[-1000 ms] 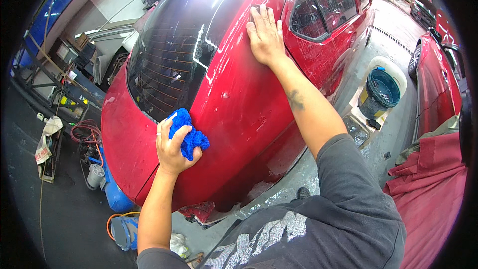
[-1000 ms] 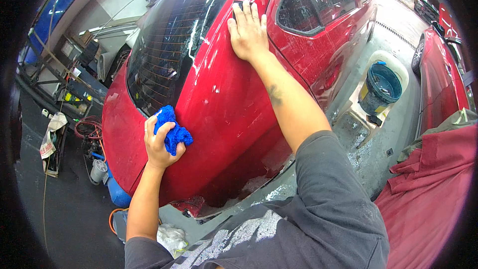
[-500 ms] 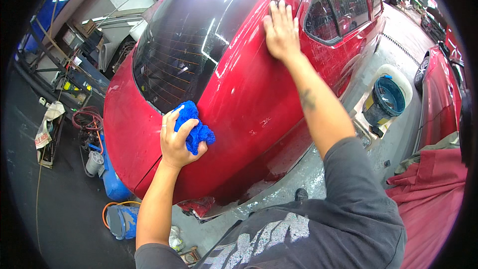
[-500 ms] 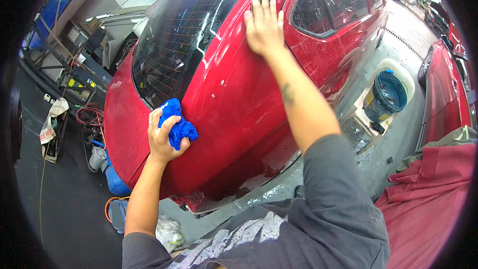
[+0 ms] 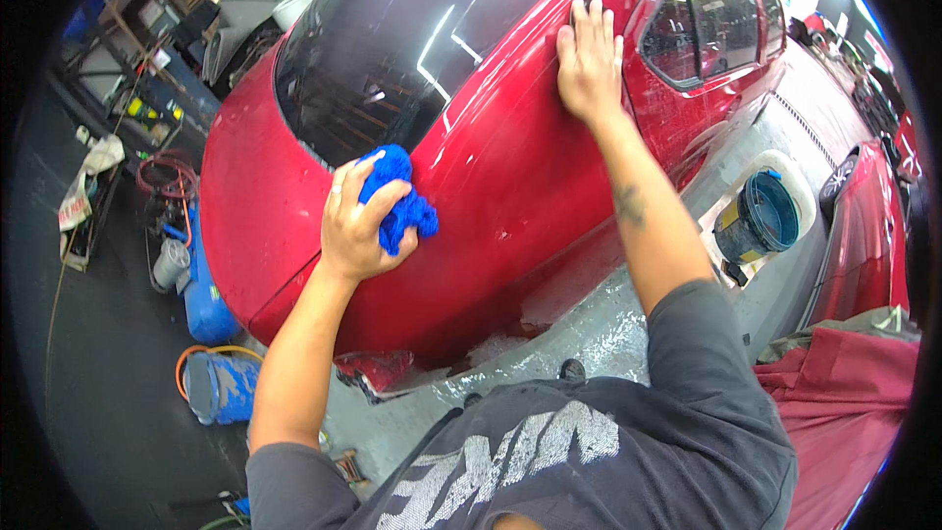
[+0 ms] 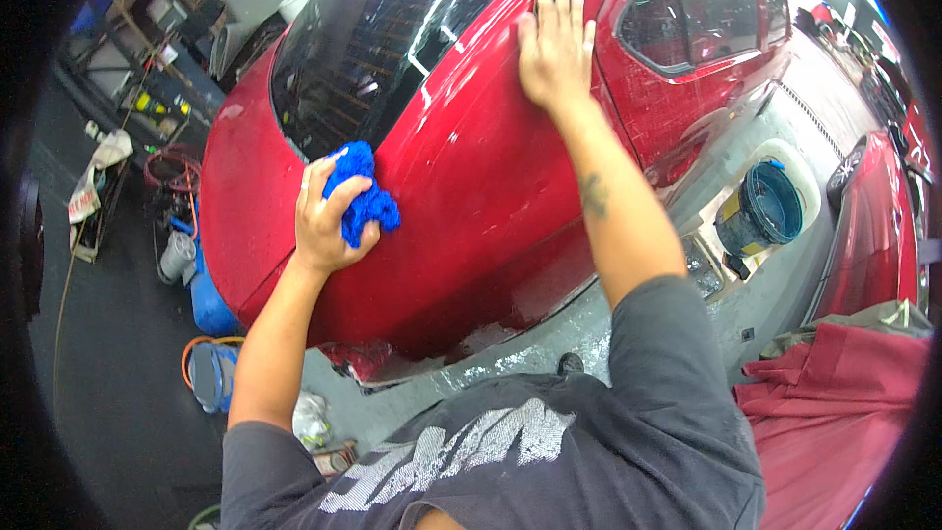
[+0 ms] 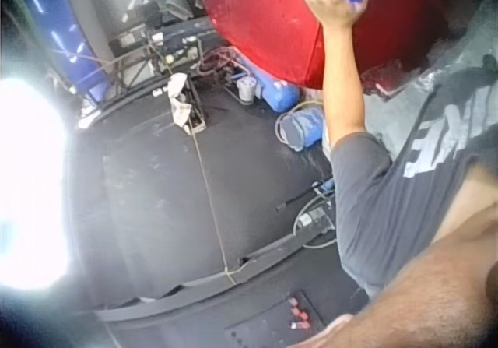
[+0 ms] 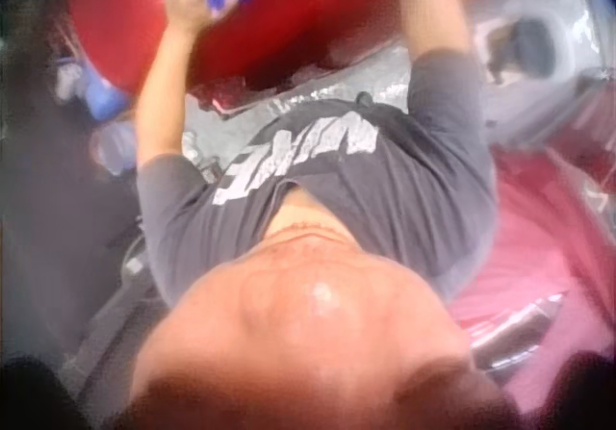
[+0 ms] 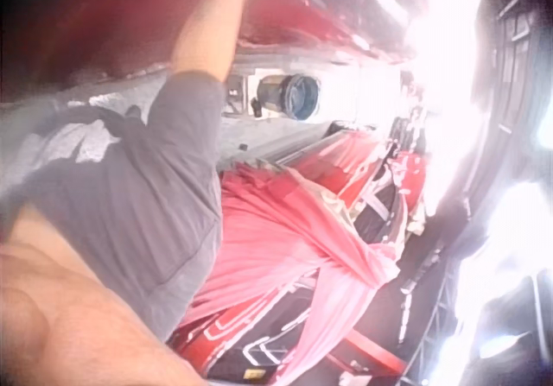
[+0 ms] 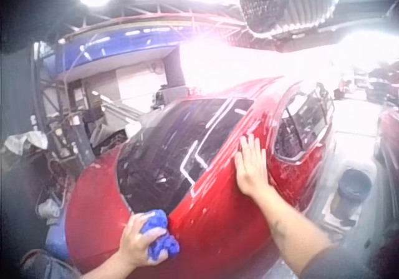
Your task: The person uses a blue cloth and a sanding block to rub and polish the rear quarter panel and trunk area of a red car. They repeatedly wipe the surface with the cloth and sand the paint with the block, moving along the side and rear of the vehicle.
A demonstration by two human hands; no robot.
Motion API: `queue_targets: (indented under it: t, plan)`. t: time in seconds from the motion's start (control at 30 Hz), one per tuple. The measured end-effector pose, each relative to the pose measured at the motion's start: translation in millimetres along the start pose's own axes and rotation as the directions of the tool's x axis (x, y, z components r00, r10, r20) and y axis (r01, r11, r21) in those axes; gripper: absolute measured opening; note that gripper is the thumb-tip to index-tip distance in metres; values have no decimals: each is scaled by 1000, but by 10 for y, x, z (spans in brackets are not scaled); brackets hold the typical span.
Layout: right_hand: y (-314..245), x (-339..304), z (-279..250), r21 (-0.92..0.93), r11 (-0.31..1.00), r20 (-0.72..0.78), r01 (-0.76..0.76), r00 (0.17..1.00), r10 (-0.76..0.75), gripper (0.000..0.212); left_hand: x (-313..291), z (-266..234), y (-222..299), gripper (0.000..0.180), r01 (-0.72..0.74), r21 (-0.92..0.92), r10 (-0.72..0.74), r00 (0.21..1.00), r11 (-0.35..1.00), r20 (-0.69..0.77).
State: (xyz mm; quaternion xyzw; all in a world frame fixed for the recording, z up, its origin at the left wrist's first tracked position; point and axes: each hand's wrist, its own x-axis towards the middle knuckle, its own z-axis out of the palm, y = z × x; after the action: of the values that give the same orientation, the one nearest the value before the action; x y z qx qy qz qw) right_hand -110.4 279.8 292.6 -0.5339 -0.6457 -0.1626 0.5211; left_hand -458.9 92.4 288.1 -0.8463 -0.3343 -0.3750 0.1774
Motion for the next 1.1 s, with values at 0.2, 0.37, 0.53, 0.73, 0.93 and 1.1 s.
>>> queue_targets:
  t: [0.2,0.37,0.53,0.73,0.93,1.1]
  plan:
    - [-1560,-2101,-437,324,866,422,380,762,-492,64,-171,-24,-61,47,68,-11,-68,997,998,-32]
    - [-435,-541,-153,-95,956,86,277,959,-270,58,-140,-88,-46,49,46,-13,-47,994,999,-99]
    - [-1024,-973,-145,-63,935,164,349,928,-336,63,-198,-91,-112,47,112,-128,-136,971,985,-196]
    - [-1638,-1858,-444,305,820,437,483,694,-572,72,-267,-87,-239,35,241,-253,-318,889,937,-330]
    - [-552,-815,-338,130,920,251,370,886,-391,64,-207,29,-327,37,416,-364,-535,772,833,-343]
    - [-2068,-2460,-461,468,773,461,428,628,-626,64,-211,79,-354,32,427,-379,-550,770,821,-324]
